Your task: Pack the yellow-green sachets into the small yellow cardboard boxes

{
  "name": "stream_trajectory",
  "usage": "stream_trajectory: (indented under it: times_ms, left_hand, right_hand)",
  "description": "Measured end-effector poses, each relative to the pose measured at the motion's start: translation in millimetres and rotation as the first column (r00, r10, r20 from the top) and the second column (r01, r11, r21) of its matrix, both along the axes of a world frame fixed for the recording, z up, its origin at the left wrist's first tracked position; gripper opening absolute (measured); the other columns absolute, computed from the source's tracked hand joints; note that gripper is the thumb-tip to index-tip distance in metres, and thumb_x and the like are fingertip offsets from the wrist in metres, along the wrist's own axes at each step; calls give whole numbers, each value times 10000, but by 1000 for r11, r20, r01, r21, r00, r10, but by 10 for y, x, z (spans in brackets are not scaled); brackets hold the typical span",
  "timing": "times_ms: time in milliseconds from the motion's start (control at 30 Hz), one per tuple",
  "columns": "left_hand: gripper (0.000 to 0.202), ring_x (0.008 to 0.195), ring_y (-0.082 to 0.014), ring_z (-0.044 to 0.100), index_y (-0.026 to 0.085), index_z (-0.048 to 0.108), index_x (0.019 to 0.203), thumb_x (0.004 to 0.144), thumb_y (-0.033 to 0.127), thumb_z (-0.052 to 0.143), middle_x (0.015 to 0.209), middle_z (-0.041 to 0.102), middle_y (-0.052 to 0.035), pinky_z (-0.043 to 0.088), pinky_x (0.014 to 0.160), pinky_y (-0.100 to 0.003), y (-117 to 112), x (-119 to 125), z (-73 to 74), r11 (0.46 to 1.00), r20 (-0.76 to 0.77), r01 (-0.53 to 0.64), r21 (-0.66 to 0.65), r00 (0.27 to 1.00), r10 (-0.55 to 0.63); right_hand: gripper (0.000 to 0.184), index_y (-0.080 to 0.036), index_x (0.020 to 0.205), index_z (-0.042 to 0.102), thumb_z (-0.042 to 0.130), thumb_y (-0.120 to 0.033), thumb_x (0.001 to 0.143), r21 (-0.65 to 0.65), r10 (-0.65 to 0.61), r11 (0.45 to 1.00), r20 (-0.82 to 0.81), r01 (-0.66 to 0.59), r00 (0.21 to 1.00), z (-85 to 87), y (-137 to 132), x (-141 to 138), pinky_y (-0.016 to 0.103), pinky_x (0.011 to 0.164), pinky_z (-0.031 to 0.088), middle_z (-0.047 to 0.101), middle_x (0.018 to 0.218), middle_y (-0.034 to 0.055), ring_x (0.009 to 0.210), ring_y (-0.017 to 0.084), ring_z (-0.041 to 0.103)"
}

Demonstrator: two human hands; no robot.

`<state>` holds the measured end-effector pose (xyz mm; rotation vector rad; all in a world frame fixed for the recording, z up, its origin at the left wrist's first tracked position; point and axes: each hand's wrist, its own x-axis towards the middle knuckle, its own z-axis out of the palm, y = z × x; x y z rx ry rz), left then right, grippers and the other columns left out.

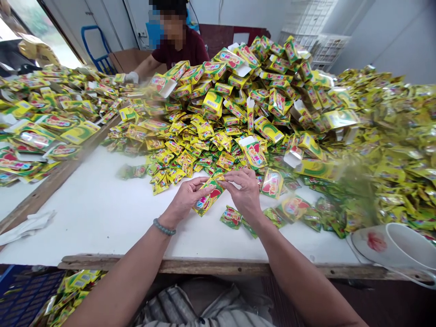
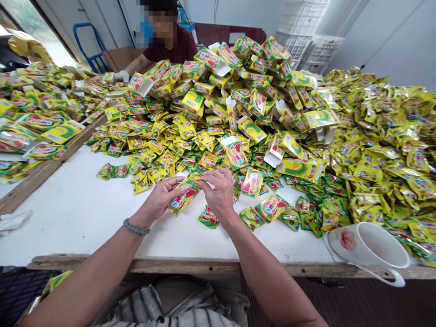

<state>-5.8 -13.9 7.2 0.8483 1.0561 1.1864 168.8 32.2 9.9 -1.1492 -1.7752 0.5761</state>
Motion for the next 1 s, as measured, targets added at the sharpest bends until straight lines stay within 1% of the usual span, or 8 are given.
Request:
stream_trajectory:
  times_ms: [133,300,433,533,733,867,933,1000]
  left_hand:
    - [482,793,-210,717,170,742,1063,639,353,879,949,780,-53,555,774,-323,-7,-12,-37,1000,-10,-4,4,1000,4]
    - [472,756,-183,703,163,744,1053,642,355,878,936,774,-48,544,703,-276,-28,8,-6,1000,8,-1,-24,1000,1]
    - [478,691,-166,684,143,739,1011,632,400,877,863,762,-44,520,643,-254,-46,62,25,998,18,12,-54,1000,-11]
    - [523,668,-163,678,130,704,996,606,429,884,799,746,-32,516,630,-248,-45,103,39,998,32,-9,-58,999,11]
    - [693,585,-140,652,231,473,1228,678,426,846,755,707,31,504,575,-240,-11,108,63,976,39,-218,25,975,217]
    - [589,613,-123,611,263,481,1212,742,432,793,748,646,55,478,594,-226,-22,88,45,959,-15,-256,125,966,260]
    - [504,691,-127,613,257,511,1201,791,431,746,812,641,36,480,640,-226,-42,79,27,964,-94,-196,179,972,215]
    - [426,767,-134,610,245,531,1188,835,414,699,904,638,11,484,690,-231,-60,69,14,971,-191,-105,217,970,148]
  right_hand:
    - [145,-276,742,733,752,-407,800,-81,52,995,-84,-59,995,27,10,36,428,908,441,734,856,34,972,258,580]
    - [249,-223,795,696,757,-461,751,-258,145,944,-231,-205,962,4,-9,19,355,813,484,687,817,31,824,209,617]
    - [201,-237,788,700,631,-415,850,-255,198,939,-140,-229,970,15,-98,-72,344,817,471,708,829,37,838,209,630]
    - [254,-242,923,677,548,-459,902,-322,240,902,-182,-288,954,47,-143,-92,330,786,481,717,862,33,831,203,648]
    - [329,-225,1049,648,649,-478,840,-286,41,949,-299,-131,953,11,-70,-61,355,901,474,676,1134,76,1103,241,588]
    - [389,-220,1096,675,691,-477,805,-368,210,830,-491,-420,845,-134,-57,-166,342,822,507,702,990,54,905,208,635]
    - [349,-215,1027,692,699,-482,801,-373,222,801,-541,-468,811,-182,-76,-198,333,802,510,704,926,38,840,195,634]
    - [310,-208,899,696,692,-502,803,-394,212,803,-512,-447,833,-197,-91,-193,324,765,507,692,843,28,788,189,623]
